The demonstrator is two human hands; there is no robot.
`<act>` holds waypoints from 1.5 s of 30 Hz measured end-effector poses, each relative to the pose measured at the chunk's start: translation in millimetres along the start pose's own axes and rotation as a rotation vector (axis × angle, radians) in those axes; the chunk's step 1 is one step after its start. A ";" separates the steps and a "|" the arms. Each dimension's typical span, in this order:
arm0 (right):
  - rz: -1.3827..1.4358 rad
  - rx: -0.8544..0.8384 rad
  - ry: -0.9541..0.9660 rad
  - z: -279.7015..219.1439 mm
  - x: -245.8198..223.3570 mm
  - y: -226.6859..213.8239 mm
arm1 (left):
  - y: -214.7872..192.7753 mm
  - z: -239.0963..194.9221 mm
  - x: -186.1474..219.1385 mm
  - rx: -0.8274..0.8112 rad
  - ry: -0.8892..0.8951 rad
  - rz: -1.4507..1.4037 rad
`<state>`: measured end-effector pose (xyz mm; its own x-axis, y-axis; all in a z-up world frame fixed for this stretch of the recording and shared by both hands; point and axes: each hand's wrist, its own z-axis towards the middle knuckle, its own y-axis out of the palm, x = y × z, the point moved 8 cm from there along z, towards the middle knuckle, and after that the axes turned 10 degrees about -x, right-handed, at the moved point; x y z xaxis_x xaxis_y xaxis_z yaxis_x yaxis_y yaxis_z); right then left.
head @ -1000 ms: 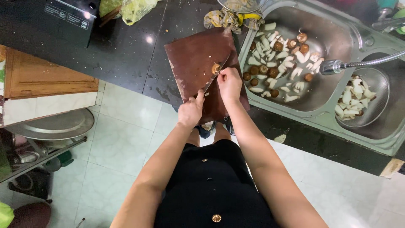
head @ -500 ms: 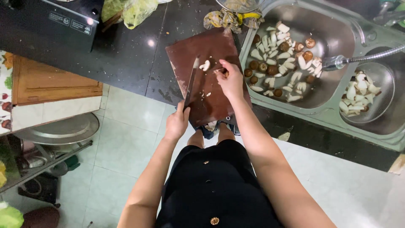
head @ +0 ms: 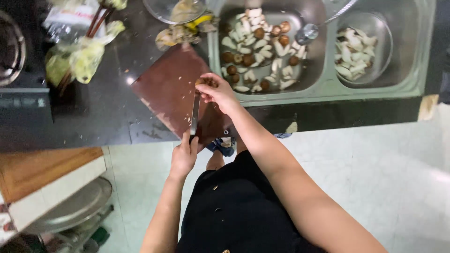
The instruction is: The person is slicing various types of mushrooms on a cutting board in a kitchen and placing them in a strainer.
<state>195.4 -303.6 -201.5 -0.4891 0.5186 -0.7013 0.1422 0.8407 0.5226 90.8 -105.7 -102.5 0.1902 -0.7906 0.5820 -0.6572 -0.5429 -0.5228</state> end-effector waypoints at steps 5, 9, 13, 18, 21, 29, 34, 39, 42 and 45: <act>0.420 -0.109 -0.001 -22.6 19.6 -104.3 | 15.3 2.9 62.0 0.091 0.382 0.176; 0.733 -0.139 -0.049 -77.1 -1.4 -150.1 | 52.3 7.4 107.7 0.141 0.563 0.590; 0.687 -0.021 -0.205 -107.6 -5.8 -211.0 | 76.8 14.1 158.6 0.183 0.660 0.800; 0.995 0.104 -0.351 -112.3 14.8 -284.1 | 96.3 25.8 205.9 0.135 0.752 0.814; 1.043 0.116 -0.513 -126.9 -27.5 -287.0 | 95.6 28.3 226.7 0.138 0.809 0.728; 1.085 0.494 -0.741 -156.1 -104.3 -444.2 | 50.9 23.7 214.6 0.120 0.648 0.502; 0.968 0.811 -0.629 -171.9 -90.2 -505.1 | 8.4 14.7 166.5 0.199 0.508 0.395; 0.602 0.142 -0.362 -121.8 -109.7 -341.8 | -13.4 12.0 64.3 0.151 0.175 0.180; 0.539 0.106 -0.316 -92.6 -91.6 -230.5 | -13.5 3.4 27.8 0.146 0.056 0.115; 0.392 0.033 -0.258 -50.3 -58.8 -134.4 | -17.8 -7.5 20.7 0.187 0.090 0.108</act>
<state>161.8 -455.0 -206.1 -0.1637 0.8166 -0.5536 0.3032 0.5756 0.7594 101.0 -110.3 -76.4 0.0551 -0.8234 0.5648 -0.5218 -0.5060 -0.6868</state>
